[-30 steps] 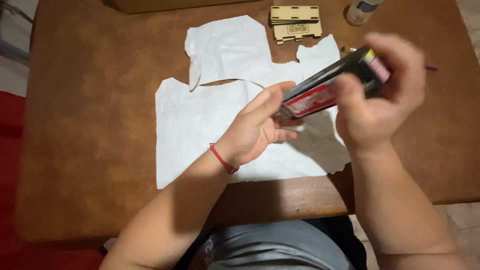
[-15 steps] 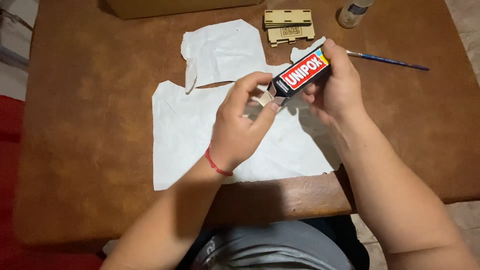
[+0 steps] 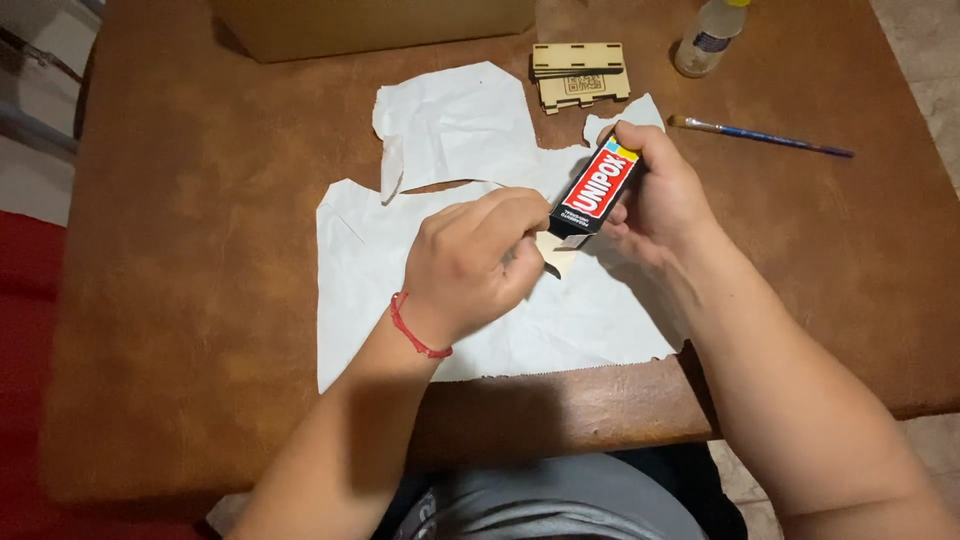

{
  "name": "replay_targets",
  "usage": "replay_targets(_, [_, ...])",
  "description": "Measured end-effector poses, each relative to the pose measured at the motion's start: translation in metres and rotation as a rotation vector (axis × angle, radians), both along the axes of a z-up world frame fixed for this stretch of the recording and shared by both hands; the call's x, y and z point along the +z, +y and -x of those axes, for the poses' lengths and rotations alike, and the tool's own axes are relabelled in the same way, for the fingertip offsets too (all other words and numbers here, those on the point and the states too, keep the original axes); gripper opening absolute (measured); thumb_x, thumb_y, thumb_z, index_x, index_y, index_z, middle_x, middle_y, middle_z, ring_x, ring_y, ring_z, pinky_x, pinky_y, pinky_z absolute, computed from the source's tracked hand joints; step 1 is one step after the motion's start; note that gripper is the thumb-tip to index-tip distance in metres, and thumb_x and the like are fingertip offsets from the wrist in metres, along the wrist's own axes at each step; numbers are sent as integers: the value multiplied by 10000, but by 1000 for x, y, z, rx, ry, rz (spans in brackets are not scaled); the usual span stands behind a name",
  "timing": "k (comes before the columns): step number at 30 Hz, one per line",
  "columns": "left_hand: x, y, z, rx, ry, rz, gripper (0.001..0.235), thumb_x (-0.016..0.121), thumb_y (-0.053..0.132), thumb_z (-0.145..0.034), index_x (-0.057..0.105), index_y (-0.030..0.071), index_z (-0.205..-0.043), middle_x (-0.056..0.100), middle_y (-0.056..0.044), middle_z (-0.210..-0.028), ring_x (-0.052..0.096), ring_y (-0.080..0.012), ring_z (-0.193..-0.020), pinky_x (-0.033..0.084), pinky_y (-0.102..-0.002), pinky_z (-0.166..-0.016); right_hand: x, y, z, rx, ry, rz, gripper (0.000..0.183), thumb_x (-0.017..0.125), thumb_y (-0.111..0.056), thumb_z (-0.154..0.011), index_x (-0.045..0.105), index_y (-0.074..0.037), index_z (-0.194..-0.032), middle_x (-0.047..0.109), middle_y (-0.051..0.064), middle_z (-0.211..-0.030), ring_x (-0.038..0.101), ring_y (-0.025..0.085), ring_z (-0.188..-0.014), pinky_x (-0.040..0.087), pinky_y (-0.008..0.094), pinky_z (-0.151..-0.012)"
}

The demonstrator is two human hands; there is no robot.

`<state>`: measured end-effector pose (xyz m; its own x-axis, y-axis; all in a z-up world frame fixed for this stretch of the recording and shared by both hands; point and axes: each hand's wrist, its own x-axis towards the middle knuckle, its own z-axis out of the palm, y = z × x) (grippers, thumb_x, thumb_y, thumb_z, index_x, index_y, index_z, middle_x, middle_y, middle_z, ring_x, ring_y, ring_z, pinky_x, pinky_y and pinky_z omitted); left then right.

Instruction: The person opens a tube of glue and applies it to the slots of a flat wooden piece. They then pick up a second wooden piece and press it onto the glued piece to join them together.

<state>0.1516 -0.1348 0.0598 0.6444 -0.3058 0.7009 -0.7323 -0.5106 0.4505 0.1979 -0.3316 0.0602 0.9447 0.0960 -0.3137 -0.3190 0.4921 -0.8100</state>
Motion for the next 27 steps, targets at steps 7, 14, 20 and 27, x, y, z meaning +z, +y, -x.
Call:
replay_targets(7, [14, 3, -7, 33, 253, 237, 204, 576, -25, -858, 673, 155, -848, 719, -22, -1048, 718, -228, -914, 581, -334, -790, -21, -5, -1, -94, -491, 50, 249, 466, -337, -1013, 481, -124, -1140, 555, 127, -747, 518, 112, -447, 452, 185, -361])
replay_targets(14, [-10, -13, -17, -110, 966, 509, 218, 606, 71, -850, 693, 79, -1050, 722, -7, -1073, 645, -81, -945, 521, -228, -831, 13, -11, 27, -501, -1172, 660, 440, 644, -416, -958, 424, -94, -1160, 461, 86, -1056, 550, 197, -847, 483, 313, -752])
replay_targets(20, [-13, -16, -17, -142, 1083, 393, 188, 661, 190, -906, 684, 116, -1077, 707, 54, -918, 601, -36, -746, 434, -218, -640, 22, -11, 26, -520, -1094, 740, 433, 604, -435, -990, 413, -78, -1143, 440, 103, -1056, 514, 218, -924, 447, 344, -832])
replay_targets(27, [1, -17, -9, -144, 1072, 374, 226, 771, 224, -806, 599, 169, -941, 651, 39, -871, 576, -54, -785, 477, -223, -637, 23, -5, 28, -514, -1087, 628, 447, 572, -491, -1007, 381, -108, -1135, 408, 97, -979, 446, 190, -861, 365, 322, -797])
